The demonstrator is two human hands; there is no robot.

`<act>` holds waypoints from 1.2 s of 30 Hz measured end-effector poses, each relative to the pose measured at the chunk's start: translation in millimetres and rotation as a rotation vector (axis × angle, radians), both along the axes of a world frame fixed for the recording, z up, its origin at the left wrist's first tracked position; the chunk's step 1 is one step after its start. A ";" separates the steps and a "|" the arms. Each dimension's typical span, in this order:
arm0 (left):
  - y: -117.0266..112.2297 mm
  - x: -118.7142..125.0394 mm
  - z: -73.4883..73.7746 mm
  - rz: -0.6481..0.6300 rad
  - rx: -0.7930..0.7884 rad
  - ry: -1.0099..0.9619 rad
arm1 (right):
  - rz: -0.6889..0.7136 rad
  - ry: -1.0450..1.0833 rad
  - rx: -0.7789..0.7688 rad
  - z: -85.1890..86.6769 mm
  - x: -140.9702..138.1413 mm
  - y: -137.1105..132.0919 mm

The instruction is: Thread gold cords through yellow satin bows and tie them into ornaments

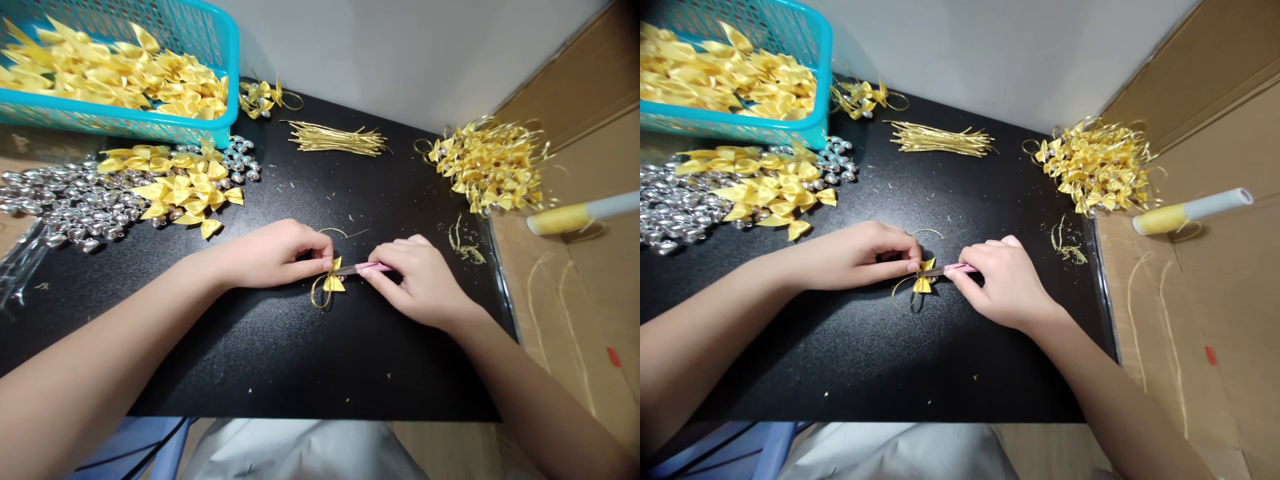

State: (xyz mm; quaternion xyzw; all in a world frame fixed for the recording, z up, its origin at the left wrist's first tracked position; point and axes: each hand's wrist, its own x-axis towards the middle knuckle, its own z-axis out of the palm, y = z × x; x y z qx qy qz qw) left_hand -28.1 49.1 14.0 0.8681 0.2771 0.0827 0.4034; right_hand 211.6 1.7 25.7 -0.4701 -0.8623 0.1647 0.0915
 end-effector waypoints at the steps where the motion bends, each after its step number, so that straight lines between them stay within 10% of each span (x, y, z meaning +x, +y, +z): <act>1: 0.0 -0.1 0.2 -0.002 0.000 0.000 | 0.000 -0.001 -0.001 0.1 0.0 -0.1; 36: 0.3 0.5 2.0 0.005 -0.030 -0.011 | -0.006 0.004 -0.024 -0.3 -1.1 -1.0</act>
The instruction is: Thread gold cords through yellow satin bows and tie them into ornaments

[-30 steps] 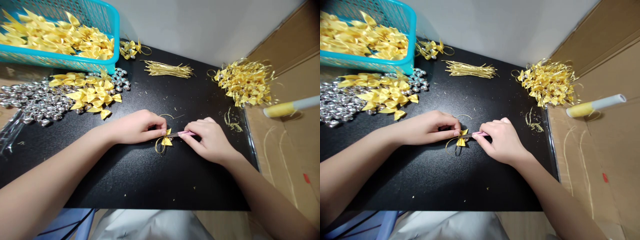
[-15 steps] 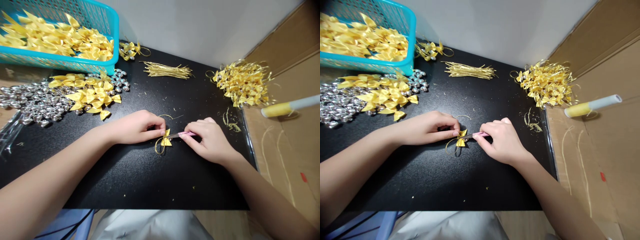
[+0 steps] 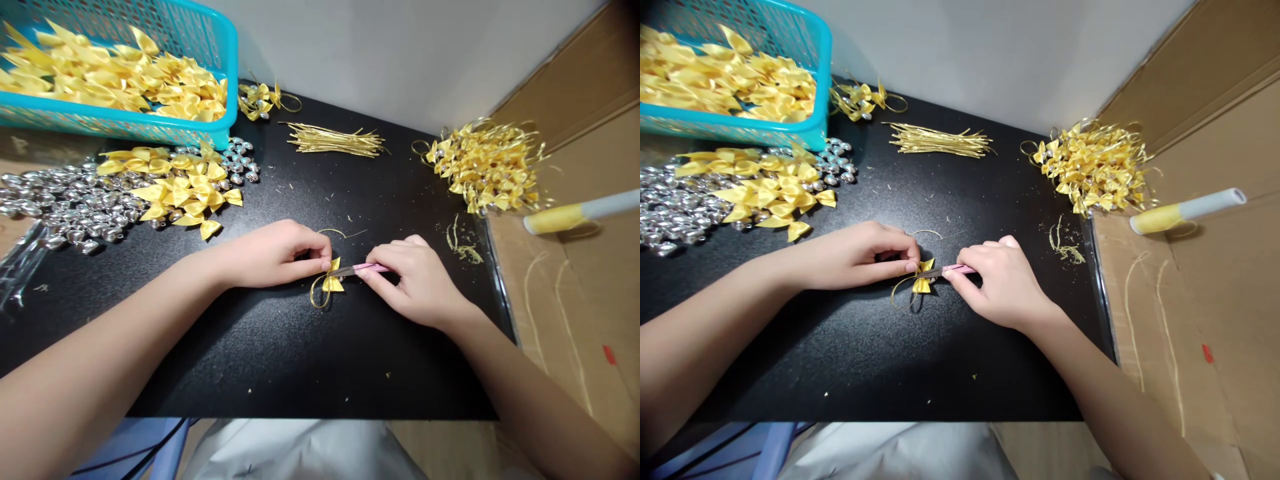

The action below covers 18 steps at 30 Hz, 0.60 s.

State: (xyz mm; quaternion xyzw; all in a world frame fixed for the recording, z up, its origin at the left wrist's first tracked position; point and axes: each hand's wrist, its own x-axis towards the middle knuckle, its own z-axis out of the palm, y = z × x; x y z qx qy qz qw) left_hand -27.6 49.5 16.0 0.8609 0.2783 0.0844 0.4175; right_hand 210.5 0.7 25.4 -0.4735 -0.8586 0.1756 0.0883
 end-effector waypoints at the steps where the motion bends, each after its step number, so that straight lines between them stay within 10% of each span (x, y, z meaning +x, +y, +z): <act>1: 0.2 0.1 -0.2 -0.001 0.000 0.001 | 0.000 0.002 -0.001 0.0 -0.1 0.0; 18: 0.3 -1.0 -1.0 -0.003 0.009 0.015 | -0.008 0.006 0.016 -1.5 -0.3 0.6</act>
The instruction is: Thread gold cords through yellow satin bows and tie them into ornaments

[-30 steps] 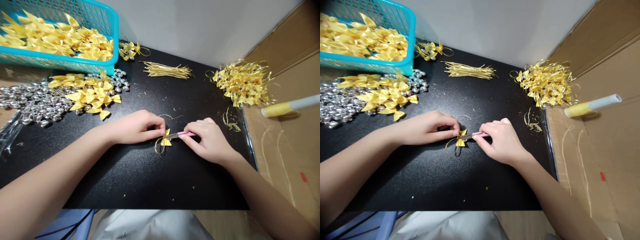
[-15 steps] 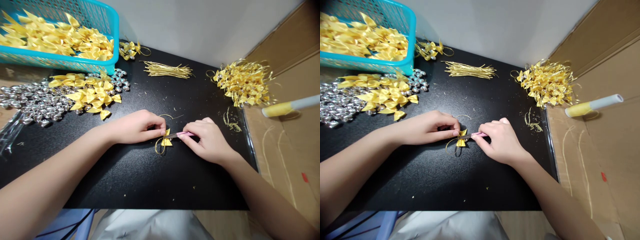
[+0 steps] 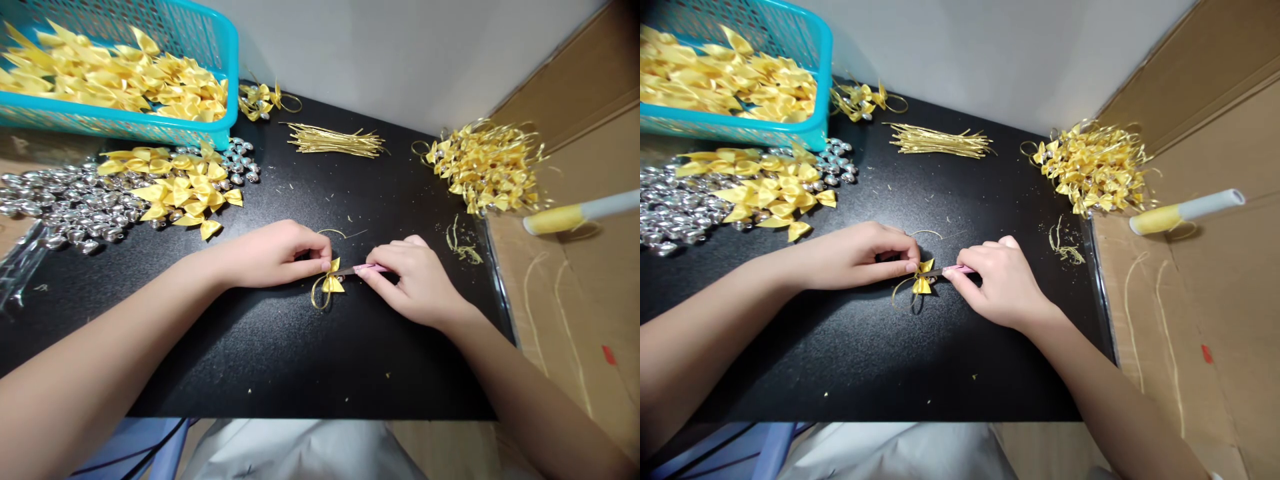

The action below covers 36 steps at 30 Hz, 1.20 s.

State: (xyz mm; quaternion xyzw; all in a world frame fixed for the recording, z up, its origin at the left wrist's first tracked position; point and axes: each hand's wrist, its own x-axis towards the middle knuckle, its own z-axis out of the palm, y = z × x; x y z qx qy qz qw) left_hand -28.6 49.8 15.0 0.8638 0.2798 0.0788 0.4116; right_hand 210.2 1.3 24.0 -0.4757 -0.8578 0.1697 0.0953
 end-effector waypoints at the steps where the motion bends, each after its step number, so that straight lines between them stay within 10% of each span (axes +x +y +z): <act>1: 0.0 0.1 0.2 0.001 -0.001 0.000 | -0.001 0.002 0.000 0.1 0.2 0.0; 36: -0.2 0.3 -0.4 0.009 -0.007 -0.003 | 0.002 0.024 0.020 -3.0 -1.6 -1.3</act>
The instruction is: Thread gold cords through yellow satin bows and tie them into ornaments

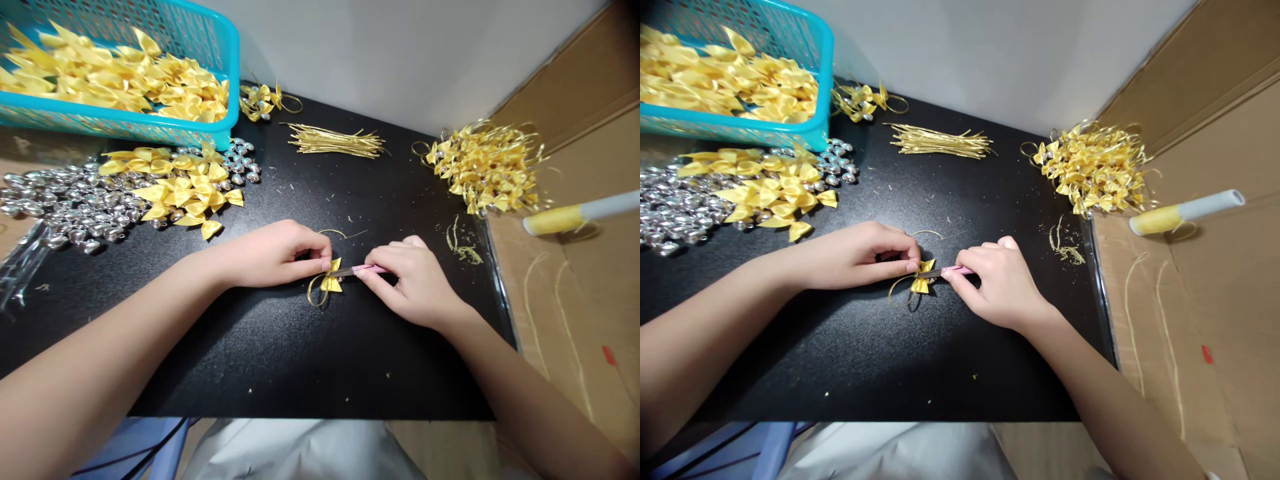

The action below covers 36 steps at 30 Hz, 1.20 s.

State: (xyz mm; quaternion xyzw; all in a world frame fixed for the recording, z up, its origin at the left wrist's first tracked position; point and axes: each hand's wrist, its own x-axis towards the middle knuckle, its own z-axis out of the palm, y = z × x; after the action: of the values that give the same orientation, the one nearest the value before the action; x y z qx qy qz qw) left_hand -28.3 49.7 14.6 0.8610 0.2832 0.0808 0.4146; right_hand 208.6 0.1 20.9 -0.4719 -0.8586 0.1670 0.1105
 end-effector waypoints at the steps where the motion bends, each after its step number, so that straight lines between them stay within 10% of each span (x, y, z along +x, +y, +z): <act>1: -0.1 0.2 0.1 0.001 -0.001 -0.001 | -0.003 0.002 0.002 0.0 0.0 0.0; 36: 0.3 -3.0 1.0 0.038 -0.067 -0.014 | -0.035 -0.009 -0.018 1.3 -0.2 -0.5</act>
State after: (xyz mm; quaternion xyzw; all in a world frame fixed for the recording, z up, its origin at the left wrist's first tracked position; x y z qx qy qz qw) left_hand -31.3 50.0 15.6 0.8405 0.2990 0.0852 0.4437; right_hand 208.4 -0.4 22.2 -0.4886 -0.8492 0.1705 0.1051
